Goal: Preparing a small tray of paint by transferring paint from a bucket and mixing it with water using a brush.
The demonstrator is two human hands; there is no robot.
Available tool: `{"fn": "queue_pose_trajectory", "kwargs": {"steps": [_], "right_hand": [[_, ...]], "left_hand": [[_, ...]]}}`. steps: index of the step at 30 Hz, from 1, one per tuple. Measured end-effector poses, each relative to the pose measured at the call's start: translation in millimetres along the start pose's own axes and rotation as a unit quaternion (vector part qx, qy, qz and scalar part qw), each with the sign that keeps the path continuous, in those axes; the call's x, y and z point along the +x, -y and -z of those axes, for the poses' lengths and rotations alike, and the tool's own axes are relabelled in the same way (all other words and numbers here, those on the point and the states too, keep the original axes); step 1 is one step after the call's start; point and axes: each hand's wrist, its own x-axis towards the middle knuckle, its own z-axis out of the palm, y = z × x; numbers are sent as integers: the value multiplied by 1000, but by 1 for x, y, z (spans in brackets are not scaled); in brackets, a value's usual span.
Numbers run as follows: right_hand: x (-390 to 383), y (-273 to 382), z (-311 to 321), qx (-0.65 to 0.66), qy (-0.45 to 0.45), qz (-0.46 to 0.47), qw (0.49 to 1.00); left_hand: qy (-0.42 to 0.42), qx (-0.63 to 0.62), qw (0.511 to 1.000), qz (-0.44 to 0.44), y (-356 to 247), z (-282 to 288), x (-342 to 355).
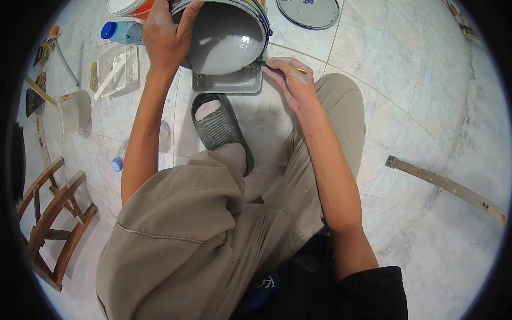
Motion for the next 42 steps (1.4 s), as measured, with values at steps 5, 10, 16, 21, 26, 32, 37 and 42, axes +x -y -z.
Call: {"fn": "queue_pose_trajectory", "kwargs": {"steps": [5,10,16,21,26,32,37,42], "right_hand": [[1,0,0,4,-2,-13,1000],[1,0,1,1,0,-16,1000],[-1,2,-3,16,-4,-21,1000],[1,2,-1,11,-7,-18,1000],[1,1,0,0,-7,-19,1000],[0,1,-1,0,-10,-13,1000],[-1,2,-2,-5,-13,-15,1000],[-2,2,-2,-10,-10,-13,1000]], "left_hand": [[-3,5,1000,-8,1,0,-1],[4,9,1000,0,0,1,0],[9,3,1000,11,0,1,0],[2,12,1000,1,1,0,-1],[4,12,1000,4,1,1,-3],[3,7,1000,1,1,1,-4],[2,9,1000,2,1,2,-4],[4,5,1000,-5,1,2,-4]]}}
